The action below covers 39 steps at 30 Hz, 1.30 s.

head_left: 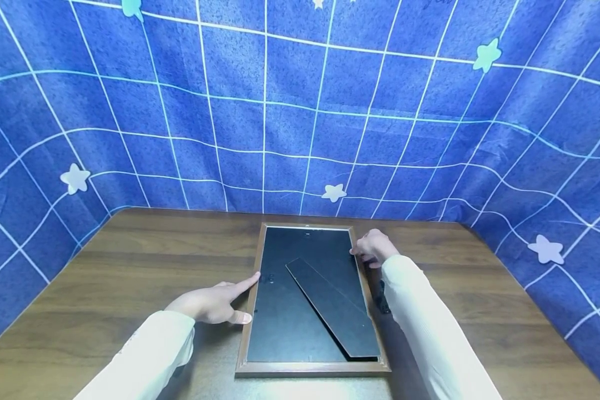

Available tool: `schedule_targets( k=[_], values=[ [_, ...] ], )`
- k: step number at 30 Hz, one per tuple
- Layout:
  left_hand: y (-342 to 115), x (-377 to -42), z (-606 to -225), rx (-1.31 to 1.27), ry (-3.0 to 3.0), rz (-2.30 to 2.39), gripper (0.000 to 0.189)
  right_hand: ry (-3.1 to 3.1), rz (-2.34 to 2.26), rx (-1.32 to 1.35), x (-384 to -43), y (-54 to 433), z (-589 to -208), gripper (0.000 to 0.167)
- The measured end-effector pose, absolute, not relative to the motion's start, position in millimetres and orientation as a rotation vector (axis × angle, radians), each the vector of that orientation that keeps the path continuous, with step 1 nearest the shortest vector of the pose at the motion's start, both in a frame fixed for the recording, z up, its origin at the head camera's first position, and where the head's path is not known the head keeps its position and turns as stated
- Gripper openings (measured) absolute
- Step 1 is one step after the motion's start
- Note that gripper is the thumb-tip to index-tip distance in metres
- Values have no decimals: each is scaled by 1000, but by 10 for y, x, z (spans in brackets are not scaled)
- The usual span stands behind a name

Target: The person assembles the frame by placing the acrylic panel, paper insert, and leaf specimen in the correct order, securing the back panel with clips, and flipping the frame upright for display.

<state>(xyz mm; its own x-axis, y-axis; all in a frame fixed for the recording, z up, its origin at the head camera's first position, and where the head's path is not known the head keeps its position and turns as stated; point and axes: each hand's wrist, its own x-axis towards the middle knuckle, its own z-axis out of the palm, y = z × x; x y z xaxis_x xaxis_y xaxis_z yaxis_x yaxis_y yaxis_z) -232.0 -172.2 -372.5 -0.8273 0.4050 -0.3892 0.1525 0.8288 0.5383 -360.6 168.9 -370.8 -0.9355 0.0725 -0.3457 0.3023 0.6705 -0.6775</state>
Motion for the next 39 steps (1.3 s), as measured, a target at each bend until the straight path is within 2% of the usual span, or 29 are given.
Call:
schedule_targets(
  k=[3, 7, 17, 24, 30, 39],
  values=[
    [-1731, -2313, -3719, 409, 2512, 684, 89, 2730, -898, 283, -3629, 1593, -3623, 28],
    [-1747, -2302, -3730, 419, 2512, 695, 89, 2751, -816, 291, -3651, 1545, -3572, 29],
    [-1686, -2287, -3728, 418, 2501, 712, 89, 2816, -846, 223, -3544, 1646, -3645, 14],
    [-1694, -2281, -3708, 400, 2514, 685, 89, 2959, -823, -156, -3447, 1733, -3751, 6],
    [-1713, -2283, -3705, 396, 2512, 689, 88, 3047, -793, -481, -3392, 1635, -3673, 22],
    [-1761, -2316, -3755, 423, 2499, 691, 90, 2877, -767, -815, -3226, 1115, -3620, 29]
  ],
)
